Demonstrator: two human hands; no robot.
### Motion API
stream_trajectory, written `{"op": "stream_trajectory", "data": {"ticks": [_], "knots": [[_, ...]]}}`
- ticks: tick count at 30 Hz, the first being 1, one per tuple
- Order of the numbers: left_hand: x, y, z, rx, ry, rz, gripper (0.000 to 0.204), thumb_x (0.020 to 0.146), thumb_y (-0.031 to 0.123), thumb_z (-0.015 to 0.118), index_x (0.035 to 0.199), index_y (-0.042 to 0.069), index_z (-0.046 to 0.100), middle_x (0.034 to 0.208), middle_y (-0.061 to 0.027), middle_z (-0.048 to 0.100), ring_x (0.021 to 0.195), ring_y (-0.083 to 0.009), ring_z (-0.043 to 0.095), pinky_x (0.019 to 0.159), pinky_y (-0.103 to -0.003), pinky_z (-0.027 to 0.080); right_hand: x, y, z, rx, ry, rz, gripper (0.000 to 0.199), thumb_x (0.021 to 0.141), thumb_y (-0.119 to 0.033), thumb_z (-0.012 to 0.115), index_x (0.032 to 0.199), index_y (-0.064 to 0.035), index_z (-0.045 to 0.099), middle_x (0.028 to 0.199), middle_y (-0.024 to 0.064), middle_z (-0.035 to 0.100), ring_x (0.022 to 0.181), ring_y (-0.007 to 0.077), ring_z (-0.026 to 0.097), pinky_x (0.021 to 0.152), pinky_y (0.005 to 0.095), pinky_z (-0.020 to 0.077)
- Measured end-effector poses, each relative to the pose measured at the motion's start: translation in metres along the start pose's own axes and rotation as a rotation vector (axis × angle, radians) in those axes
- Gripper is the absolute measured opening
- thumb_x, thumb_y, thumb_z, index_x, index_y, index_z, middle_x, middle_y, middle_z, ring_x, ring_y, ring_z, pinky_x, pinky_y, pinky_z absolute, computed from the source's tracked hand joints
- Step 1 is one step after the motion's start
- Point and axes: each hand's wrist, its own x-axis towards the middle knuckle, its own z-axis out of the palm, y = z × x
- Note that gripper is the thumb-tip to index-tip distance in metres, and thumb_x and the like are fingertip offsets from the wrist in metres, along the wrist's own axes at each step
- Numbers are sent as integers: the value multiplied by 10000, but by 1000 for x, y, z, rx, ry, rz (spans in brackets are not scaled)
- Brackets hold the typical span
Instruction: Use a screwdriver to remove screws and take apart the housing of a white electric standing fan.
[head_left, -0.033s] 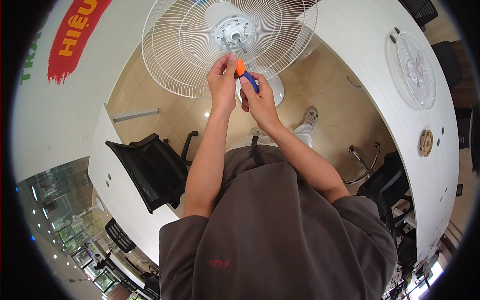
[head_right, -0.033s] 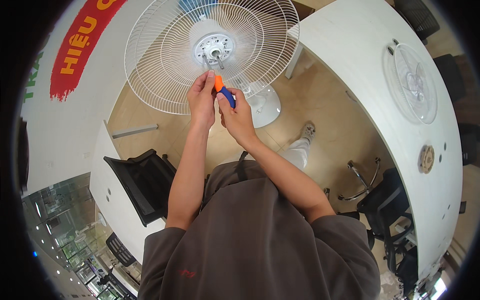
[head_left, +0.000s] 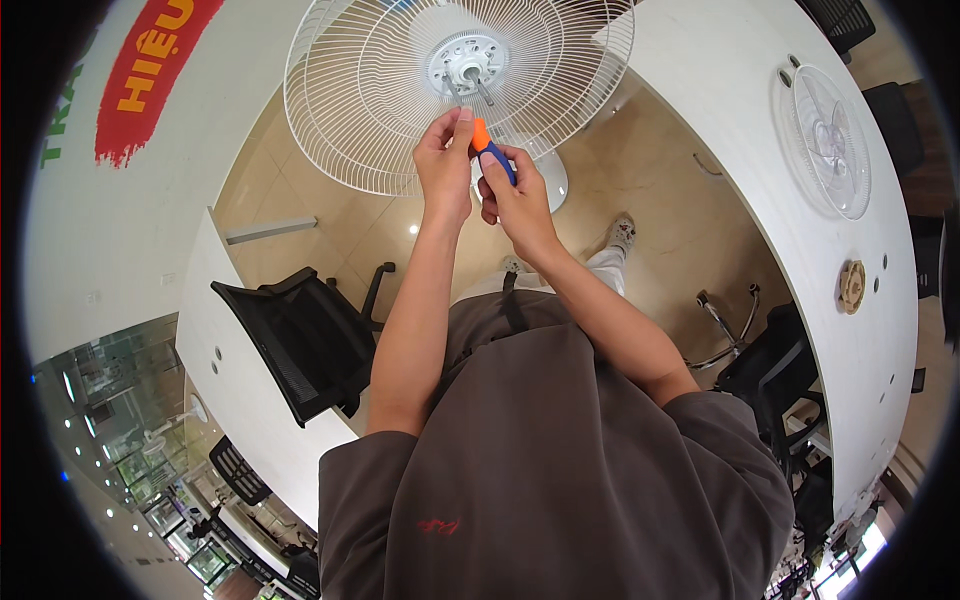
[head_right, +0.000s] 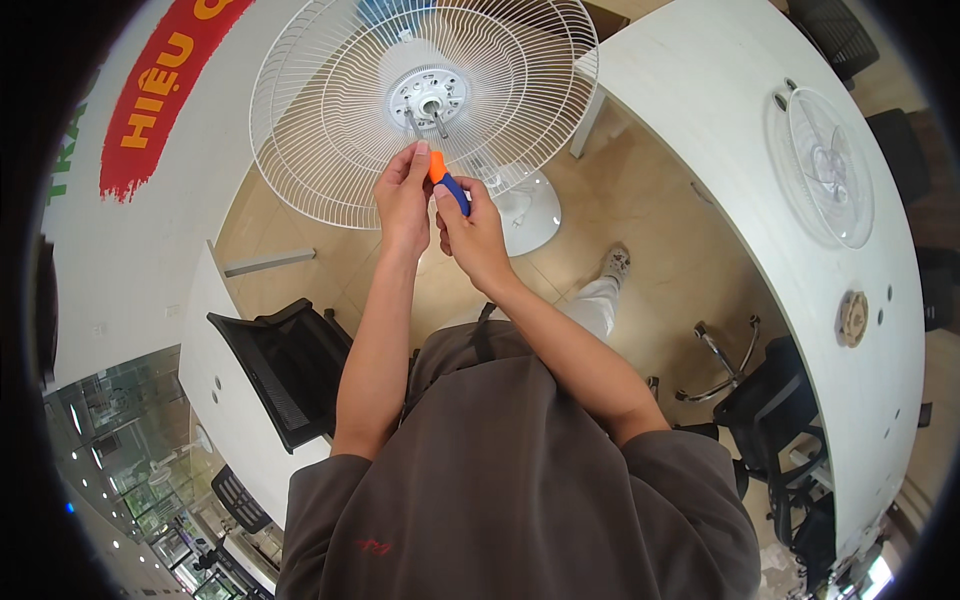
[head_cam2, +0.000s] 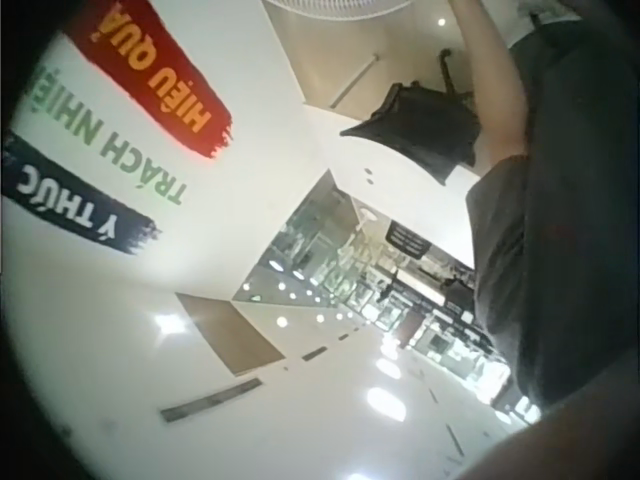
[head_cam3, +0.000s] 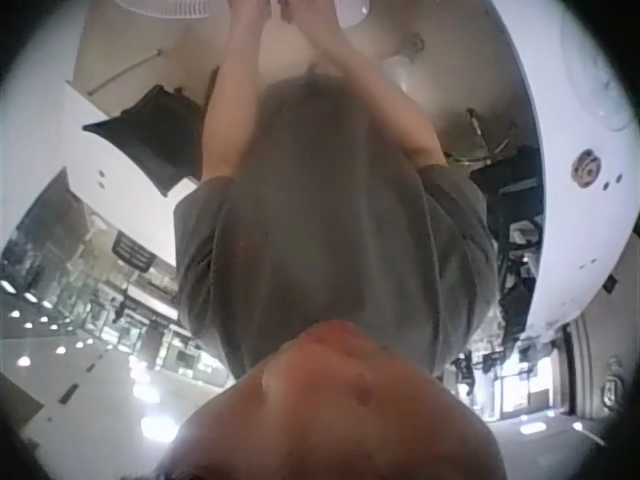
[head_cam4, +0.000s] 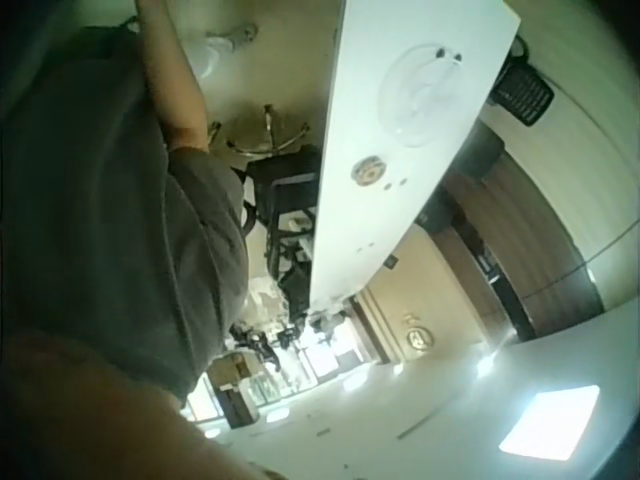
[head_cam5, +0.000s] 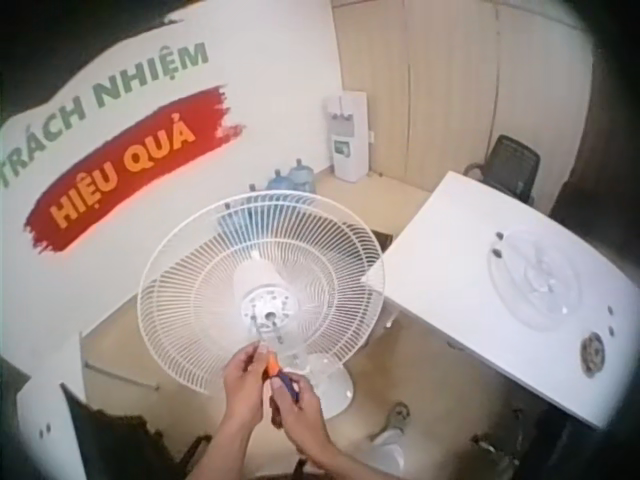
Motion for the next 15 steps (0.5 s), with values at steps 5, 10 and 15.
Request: {"op": "stream_trajectory", "data": {"ticks": [5,10,15], "knots": [[-6,9,2,81,25,6,392,899,208,667,1136,-93,583,980,-110,617,767,-114,571,653,-249,474,0,-9,6,277,-77,147,337,950,-289,565,1130,-30,444,681,19,491,471,63,388,419,235,315],[0,5,-3,97,40,17,363,895,196,671,1101,-97,611,914,-93,633,752,-110,566,652,-244,470,2,-8,12,40,19,116,348,946,-296,581,1114,-22,449,719,20,504,480,53,377,457,238,333],[2,7,-7,1,4,-18,300,903,156,652,1058,-100,636,873,-89,647,761,-112,581,657,-254,480,5,-1,20,-439,132,-238,366,931,-284,594,1051,35,462,748,103,592,532,134,515,504,279,421]]}}
